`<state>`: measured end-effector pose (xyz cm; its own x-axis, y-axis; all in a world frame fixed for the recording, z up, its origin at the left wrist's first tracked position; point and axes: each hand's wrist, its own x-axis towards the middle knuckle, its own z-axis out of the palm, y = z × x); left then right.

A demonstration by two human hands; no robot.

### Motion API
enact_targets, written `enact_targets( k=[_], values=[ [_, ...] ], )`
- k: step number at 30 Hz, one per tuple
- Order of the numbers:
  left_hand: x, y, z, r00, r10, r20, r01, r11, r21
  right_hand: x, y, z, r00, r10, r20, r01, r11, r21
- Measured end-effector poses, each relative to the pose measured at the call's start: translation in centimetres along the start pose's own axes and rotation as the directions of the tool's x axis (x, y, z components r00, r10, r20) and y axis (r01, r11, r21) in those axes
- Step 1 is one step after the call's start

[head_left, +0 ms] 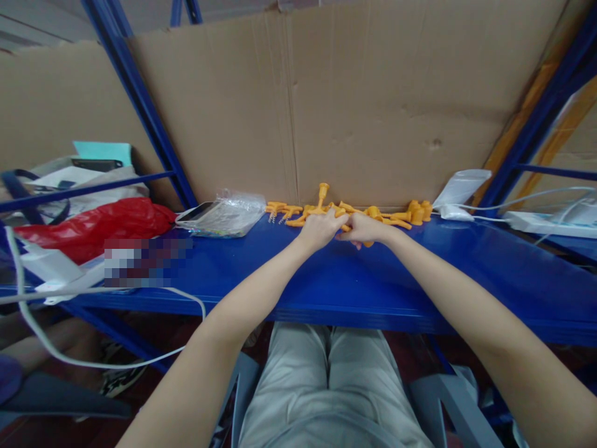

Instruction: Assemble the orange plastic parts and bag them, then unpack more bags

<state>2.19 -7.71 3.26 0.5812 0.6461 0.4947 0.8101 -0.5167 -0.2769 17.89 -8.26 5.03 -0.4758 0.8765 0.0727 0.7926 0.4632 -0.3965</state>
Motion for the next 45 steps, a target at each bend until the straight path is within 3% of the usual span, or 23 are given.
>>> enact_targets(
  k=[5,11,16,25,33,45],
  values=[
    [0.0,-0.1,0.1,1.000,0.024,0.001,-0.024,1.000,-0.014,-0.1,-0.2,0.3,1.000,-0.006,0.024,0.007,0.999,-0.045],
    [0.1,0.1,-0.1,1.000,-0.021,-0.012,0.021,1.000,-0.016,1.0,0.0,0.8,0.983,-0.044,-0.180,-0.009,0.959,-0.282],
    [0.2,0.3,-0.2,0.999,-0.036,0.004,0.037,0.998,-0.051,1.3,0.0,1.0,0.973,-0.042,-0.226,-0.044,0.931,-0.363],
    [0.3,0.4,-0.4,0.998,-0.054,0.015,0.055,0.996,-0.068,1.2,-0.1,1.0,0.967,0.041,-0.251,-0.150,0.887,-0.436],
    [0.5,0.7,-0.5,0.992,-0.124,0.004,0.123,0.981,-0.153,0.4,-1.1,0.5,0.935,0.128,-0.331,-0.291,0.808,-0.512],
    [0.8,1.0,-0.4,0.973,-0.225,0.047,0.229,0.926,-0.301,0.4,-1.2,0.4,0.945,0.074,-0.319,-0.262,0.754,-0.603]
  ],
)
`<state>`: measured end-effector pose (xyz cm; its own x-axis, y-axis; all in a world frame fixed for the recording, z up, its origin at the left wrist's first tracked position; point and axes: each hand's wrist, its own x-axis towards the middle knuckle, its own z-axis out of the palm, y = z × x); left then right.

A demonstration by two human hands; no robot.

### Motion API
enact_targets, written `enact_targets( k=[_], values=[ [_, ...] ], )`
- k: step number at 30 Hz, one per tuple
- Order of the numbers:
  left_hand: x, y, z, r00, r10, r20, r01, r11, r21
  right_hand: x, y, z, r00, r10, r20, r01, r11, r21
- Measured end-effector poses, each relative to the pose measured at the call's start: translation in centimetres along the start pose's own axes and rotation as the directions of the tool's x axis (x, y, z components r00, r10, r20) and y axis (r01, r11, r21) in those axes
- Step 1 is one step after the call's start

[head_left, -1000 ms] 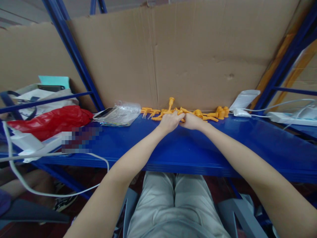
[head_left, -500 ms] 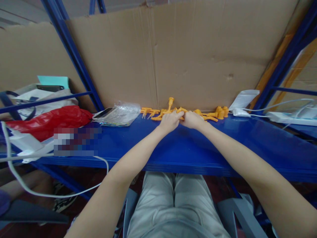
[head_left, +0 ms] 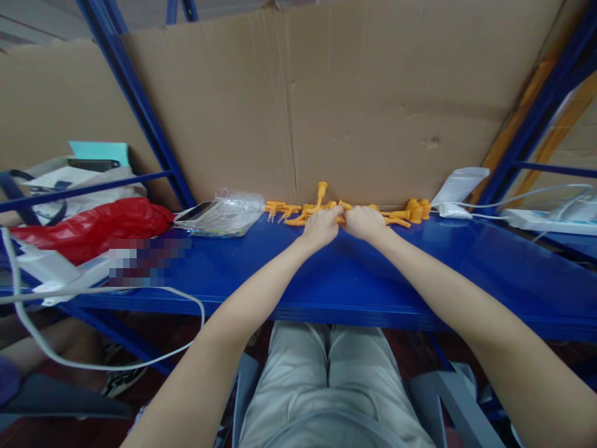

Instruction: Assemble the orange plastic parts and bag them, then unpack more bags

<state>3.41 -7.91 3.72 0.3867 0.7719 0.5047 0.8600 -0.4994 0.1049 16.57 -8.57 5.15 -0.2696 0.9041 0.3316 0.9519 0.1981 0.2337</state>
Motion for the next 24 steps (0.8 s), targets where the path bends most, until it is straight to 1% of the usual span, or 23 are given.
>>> enact_targets(
  k=[6,13,15,19,21,22,24],
  values=[
    [0.3,-0.3,0.2,1.000,-0.011,0.006,0.011,0.997,-0.078,0.0,-0.1,0.0,1.000,0.006,-0.013,-0.007,1.000,-0.013],
    [0.8,-0.7,0.9,1.000,-0.025,-0.011,0.023,0.988,-0.154,0.3,-0.1,0.3,1.000,0.003,-0.010,-0.003,1.000,-0.019],
    [1.0,-0.8,0.8,0.999,-0.036,0.015,0.038,0.983,-0.177,0.3,-0.2,0.5,1.000,-0.003,-0.007,0.002,1.000,-0.027],
    [1.2,-0.8,0.6,0.987,-0.061,0.149,0.094,0.971,-0.222,0.4,-0.4,0.9,0.999,-0.032,0.000,0.032,0.999,-0.039],
    [1.3,-0.9,0.5,0.979,-0.075,0.191,0.119,0.967,-0.227,0.5,-0.4,1.1,0.999,-0.055,-0.001,0.055,0.998,-0.035],
    [1.2,-0.9,0.5,0.979,-0.079,0.189,0.121,0.968,-0.219,0.5,-0.4,1.2,0.998,-0.062,-0.002,0.062,0.998,-0.031],
    [1.1,-1.1,0.5,0.987,-0.065,0.144,0.091,0.978,-0.186,0.5,-0.3,1.3,0.997,-0.071,-0.009,0.070,0.997,-0.022]
  ],
)
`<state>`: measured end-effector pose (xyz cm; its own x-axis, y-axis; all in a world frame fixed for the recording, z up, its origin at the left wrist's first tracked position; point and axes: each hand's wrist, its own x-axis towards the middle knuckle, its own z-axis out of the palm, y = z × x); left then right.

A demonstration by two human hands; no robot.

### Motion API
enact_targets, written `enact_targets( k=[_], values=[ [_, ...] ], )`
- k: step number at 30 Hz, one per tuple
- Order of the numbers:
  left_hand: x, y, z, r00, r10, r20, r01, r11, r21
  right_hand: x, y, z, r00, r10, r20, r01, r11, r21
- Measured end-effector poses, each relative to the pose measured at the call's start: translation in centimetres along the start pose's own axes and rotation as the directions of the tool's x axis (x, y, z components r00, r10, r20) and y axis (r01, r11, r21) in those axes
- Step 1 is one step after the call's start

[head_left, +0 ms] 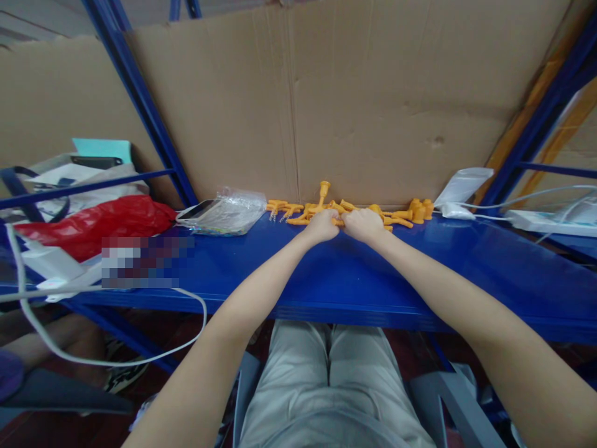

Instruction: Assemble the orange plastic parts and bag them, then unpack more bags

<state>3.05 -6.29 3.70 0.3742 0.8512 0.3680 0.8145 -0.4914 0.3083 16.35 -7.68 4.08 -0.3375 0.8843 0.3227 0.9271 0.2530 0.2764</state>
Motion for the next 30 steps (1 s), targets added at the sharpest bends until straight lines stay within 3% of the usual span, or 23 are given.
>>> enact_targets(
  k=[7,10,14,16,22,30],
  values=[
    [-0.9,-1.0,-0.3,0.979,0.176,-0.107,-0.139,0.949,0.284,0.1,0.6,0.3,0.999,-0.017,-0.027,0.021,0.985,0.172],
    [-1.1,-1.1,-0.4,0.960,0.264,-0.090,-0.209,0.896,0.392,0.1,1.2,0.4,0.994,-0.098,0.054,0.072,0.932,0.356],
    [-1.1,-0.9,-0.4,0.944,0.326,-0.044,-0.275,0.855,0.441,0.0,2.0,0.4,0.965,-0.160,0.210,0.018,0.834,0.552],
    [-1.1,-0.8,-0.3,0.943,0.329,-0.048,-0.276,0.856,0.437,0.0,2.0,0.4,0.966,-0.135,0.219,-0.004,0.843,0.538],
    [-1.2,-0.7,-0.5,0.950,0.302,-0.082,-0.245,0.882,0.403,0.2,1.1,-0.1,0.994,0.011,0.111,-0.041,0.960,0.277],
    [-1.4,-0.5,-1.2,0.952,0.298,-0.068,-0.246,0.880,0.405,0.3,1.0,0.1,0.998,0.033,0.056,-0.045,0.973,0.226]
  ],
)
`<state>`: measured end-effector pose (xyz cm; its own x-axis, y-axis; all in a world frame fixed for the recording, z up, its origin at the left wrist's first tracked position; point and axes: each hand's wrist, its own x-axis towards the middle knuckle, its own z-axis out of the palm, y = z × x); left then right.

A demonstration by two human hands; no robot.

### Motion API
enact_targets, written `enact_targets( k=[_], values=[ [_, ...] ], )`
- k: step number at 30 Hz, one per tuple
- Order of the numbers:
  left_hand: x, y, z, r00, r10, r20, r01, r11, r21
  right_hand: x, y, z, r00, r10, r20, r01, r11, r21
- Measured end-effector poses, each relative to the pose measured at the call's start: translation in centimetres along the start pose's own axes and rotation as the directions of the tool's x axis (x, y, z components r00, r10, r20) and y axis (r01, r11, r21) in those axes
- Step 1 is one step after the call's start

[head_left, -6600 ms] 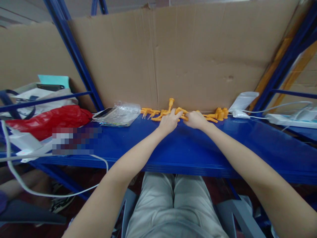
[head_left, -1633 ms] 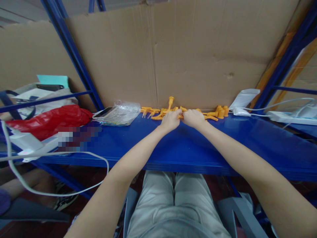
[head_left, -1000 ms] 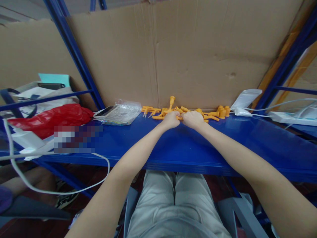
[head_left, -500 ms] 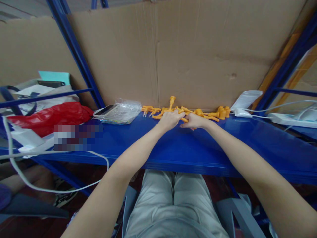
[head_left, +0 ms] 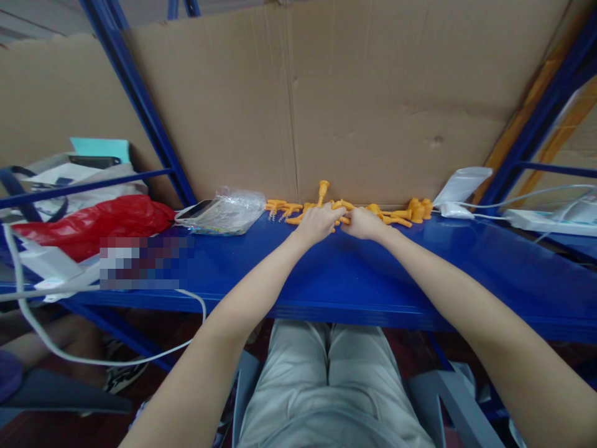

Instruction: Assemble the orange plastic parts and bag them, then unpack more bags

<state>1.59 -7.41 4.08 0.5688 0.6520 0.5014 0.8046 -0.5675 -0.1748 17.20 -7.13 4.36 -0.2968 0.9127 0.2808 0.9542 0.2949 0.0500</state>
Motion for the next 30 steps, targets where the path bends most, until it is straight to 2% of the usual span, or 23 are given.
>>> enact_targets(
  k=[4,8,10,12,14,15,18,21,25,30],
  values=[
    [0.1,0.2,-0.4,0.999,-0.053,-0.002,0.053,0.998,-0.046,0.0,-0.1,-0.4,0.999,0.040,-0.026,-0.041,0.998,-0.046],
    [0.7,0.5,-0.3,0.989,-0.150,0.017,0.150,0.970,-0.190,-0.2,-0.1,-0.8,0.997,0.062,-0.056,-0.070,0.986,-0.152],
    [1.0,0.6,-0.2,0.968,-0.232,0.095,0.250,0.921,-0.298,-0.3,-0.2,-0.8,0.997,0.039,-0.065,-0.051,0.976,-0.210],
    [1.1,0.5,-0.1,0.924,-0.298,0.239,0.373,0.838,-0.398,-0.4,-0.4,-0.7,0.998,-0.003,-0.064,-0.013,0.969,-0.247],
    [1.0,0.2,0.2,0.878,-0.319,0.356,0.462,0.758,-0.460,-0.6,-0.7,-0.5,0.997,-0.044,-0.058,0.028,0.965,-0.261],
    [1.0,0.0,0.4,0.872,-0.320,0.372,0.475,0.740,-0.476,-0.6,-0.8,-0.4,0.997,-0.060,-0.054,0.044,0.964,-0.263],
    [0.8,-0.7,1.0,0.916,-0.299,0.268,0.394,0.797,-0.457,-0.8,-1.1,-0.2,0.995,-0.088,-0.046,0.073,0.962,-0.262],
    [0.7,-1.0,1.4,0.950,-0.275,0.148,0.311,0.880,-0.359,-0.9,-1.0,-0.1,0.993,-0.104,-0.058,0.086,0.962,-0.259],
    [0.3,-1.1,1.2,0.939,-0.339,0.062,0.343,0.905,-0.252,-1.0,-0.3,0.0,0.984,-0.143,-0.102,0.114,0.962,-0.249],
    [-0.1,-1.4,1.0,0.927,-0.374,0.018,0.371,0.911,-0.181,-1.0,0.3,0.1,0.960,-0.232,-0.159,0.191,0.952,-0.237]
  ],
)
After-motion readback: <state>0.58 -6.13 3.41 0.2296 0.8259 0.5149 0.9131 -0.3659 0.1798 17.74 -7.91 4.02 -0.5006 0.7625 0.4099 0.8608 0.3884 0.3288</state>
